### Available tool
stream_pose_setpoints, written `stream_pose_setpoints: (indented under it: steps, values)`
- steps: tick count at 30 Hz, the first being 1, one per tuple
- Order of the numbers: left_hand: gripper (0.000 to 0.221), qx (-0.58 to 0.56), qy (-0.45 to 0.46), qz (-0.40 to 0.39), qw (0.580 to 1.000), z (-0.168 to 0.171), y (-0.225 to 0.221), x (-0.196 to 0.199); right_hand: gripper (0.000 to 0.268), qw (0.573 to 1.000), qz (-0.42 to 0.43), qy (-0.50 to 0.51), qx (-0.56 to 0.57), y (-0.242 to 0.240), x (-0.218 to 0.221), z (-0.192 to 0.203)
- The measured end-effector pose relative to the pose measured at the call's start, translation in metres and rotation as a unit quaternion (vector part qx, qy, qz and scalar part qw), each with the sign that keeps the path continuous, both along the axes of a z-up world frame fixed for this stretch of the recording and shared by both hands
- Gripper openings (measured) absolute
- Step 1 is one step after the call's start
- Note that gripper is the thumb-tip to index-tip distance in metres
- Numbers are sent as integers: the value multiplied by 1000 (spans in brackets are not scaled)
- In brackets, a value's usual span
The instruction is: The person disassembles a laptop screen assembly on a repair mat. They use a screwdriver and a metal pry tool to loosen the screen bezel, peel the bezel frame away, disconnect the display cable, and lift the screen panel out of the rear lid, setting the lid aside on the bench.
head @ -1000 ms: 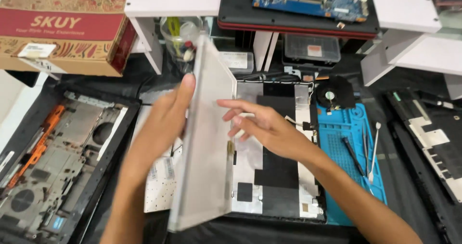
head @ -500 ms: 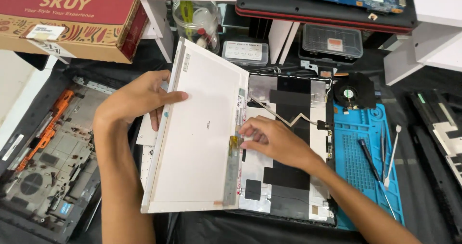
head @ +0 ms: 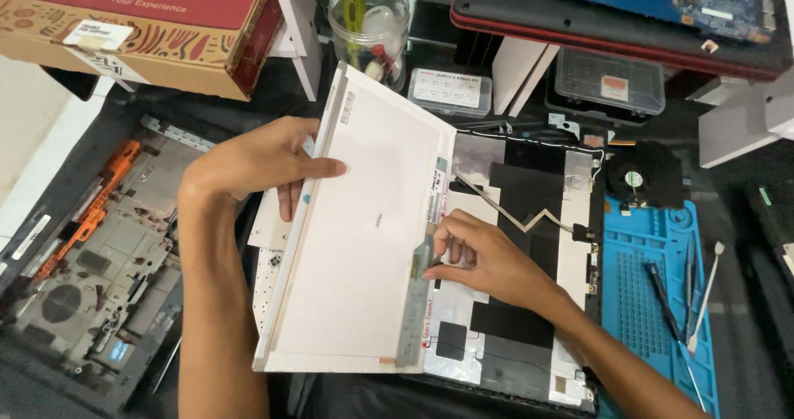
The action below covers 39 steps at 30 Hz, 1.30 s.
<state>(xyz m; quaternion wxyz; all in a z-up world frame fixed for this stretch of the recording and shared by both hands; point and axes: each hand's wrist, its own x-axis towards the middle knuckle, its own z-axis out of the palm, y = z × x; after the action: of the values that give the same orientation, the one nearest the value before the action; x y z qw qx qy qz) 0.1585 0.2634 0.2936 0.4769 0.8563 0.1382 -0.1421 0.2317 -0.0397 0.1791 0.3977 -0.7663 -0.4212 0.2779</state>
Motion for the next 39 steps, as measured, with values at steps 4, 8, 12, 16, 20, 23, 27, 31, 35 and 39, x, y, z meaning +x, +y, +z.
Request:
stream_pose_setpoints:
  steps: [4, 8, 12, 16, 20, 23, 27, 31, 35, 39]
  values:
    - [44, 1, 9, -7, 1000, -5, 3, 2, 28, 995, 73, 31, 52, -8, 10, 1]
    - [47, 5, 2, -17, 1000, -10, 8, 3, 23, 989, 134, 56, 8, -16, 23, -4]
    - [49, 2, 10, -23, 1000, -10, 8, 4, 18, 990, 114, 83, -2, -13, 24, 8]
    - [53, 1, 19, -18, 1000, -1, 3, 4, 18, 988, 76, 72, -112, -12, 25, 18]
    - [57, -22, 15, -13, 1000, -3, 12, -3, 22, 989, 102, 89, -59, -24, 35, 1]
    - [53, -35, -24, 30, 999, -8, 25, -9, 23, 982, 72, 113, -131, -16, 33, 16]
    - [50, -63, -7, 54, 997, -9, 33, -11, 24, 985, 72, 114, -106, -18, 33, 14]
    - [53, -88, -17, 92, 992, -10, 34, -12, 24, 984, 55, 135, -101, -18, 32, 10]
    - [56, -130, -20, 97, 987, -4, 28, -13, 25, 988, 77, 122, -62, -20, 32, 7]
    - [59, -115, -15, 90, 989, -3, 29, -19, 27, 987, 67, 125, -69, -22, 29, 12]
